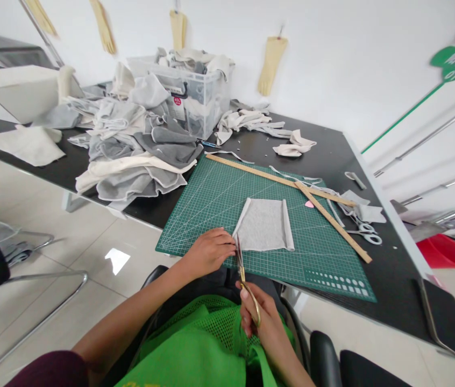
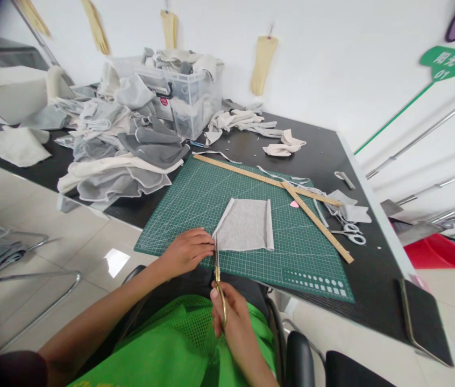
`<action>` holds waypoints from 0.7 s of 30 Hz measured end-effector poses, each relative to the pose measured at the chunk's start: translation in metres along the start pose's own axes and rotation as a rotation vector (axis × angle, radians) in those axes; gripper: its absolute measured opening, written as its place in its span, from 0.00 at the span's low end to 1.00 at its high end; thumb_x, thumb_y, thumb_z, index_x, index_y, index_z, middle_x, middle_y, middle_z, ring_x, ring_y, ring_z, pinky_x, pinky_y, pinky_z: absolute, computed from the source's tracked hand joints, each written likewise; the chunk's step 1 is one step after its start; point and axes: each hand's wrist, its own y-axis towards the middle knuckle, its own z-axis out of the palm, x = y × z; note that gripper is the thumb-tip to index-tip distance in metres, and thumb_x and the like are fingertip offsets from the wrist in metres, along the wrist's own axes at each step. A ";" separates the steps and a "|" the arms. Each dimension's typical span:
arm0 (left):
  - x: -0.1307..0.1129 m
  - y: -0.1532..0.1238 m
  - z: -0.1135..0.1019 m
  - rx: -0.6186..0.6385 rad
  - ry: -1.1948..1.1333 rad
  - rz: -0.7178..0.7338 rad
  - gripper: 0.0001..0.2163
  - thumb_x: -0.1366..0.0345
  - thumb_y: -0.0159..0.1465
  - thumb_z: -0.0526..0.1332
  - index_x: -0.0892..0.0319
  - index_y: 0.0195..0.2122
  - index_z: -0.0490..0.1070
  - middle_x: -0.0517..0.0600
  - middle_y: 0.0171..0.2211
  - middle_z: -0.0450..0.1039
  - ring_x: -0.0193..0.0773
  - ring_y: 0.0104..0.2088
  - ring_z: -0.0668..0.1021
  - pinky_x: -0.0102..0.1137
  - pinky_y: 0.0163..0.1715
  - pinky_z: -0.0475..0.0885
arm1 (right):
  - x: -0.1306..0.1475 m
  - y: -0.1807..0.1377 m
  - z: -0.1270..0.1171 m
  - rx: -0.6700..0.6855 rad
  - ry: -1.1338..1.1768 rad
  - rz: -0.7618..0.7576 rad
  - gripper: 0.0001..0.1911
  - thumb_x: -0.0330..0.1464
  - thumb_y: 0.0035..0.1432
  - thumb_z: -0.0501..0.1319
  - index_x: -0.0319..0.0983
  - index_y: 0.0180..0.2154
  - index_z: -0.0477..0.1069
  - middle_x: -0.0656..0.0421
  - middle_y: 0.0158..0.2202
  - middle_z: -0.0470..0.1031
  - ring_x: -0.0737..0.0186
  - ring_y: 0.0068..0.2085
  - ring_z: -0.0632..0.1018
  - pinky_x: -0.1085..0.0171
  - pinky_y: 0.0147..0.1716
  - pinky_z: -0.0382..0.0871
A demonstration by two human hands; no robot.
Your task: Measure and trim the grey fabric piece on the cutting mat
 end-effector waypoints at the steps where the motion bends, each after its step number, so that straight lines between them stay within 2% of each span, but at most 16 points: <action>1: 0.000 0.000 0.000 0.000 0.000 0.002 0.08 0.65 0.72 0.59 0.55 0.44 0.79 0.49 0.47 0.80 0.38 0.49 0.79 0.43 0.64 0.65 | -0.001 0.000 0.000 0.004 0.002 0.000 0.30 0.56 0.60 0.63 0.37 0.49 0.72 0.69 0.18 0.62 0.71 0.17 0.62 0.69 0.18 0.54; 8: -0.001 0.000 0.000 -0.030 0.008 0.021 0.08 0.65 0.72 0.59 0.55 0.43 0.79 0.50 0.46 0.80 0.39 0.49 0.79 0.43 0.63 0.66 | -0.001 -0.001 0.004 -0.007 -0.016 -0.019 0.32 0.58 0.57 0.64 0.39 0.50 0.73 0.69 0.18 0.60 0.70 0.16 0.61 0.69 0.17 0.55; 21: -0.001 -0.001 -0.001 -0.023 0.002 0.011 0.09 0.65 0.73 0.58 0.55 0.43 0.79 0.49 0.47 0.79 0.38 0.50 0.79 0.42 0.64 0.65 | 0.002 -0.003 0.006 -0.008 -0.084 -0.033 0.32 0.57 0.60 0.62 0.37 0.50 0.72 0.68 0.19 0.60 0.71 0.18 0.62 0.69 0.18 0.55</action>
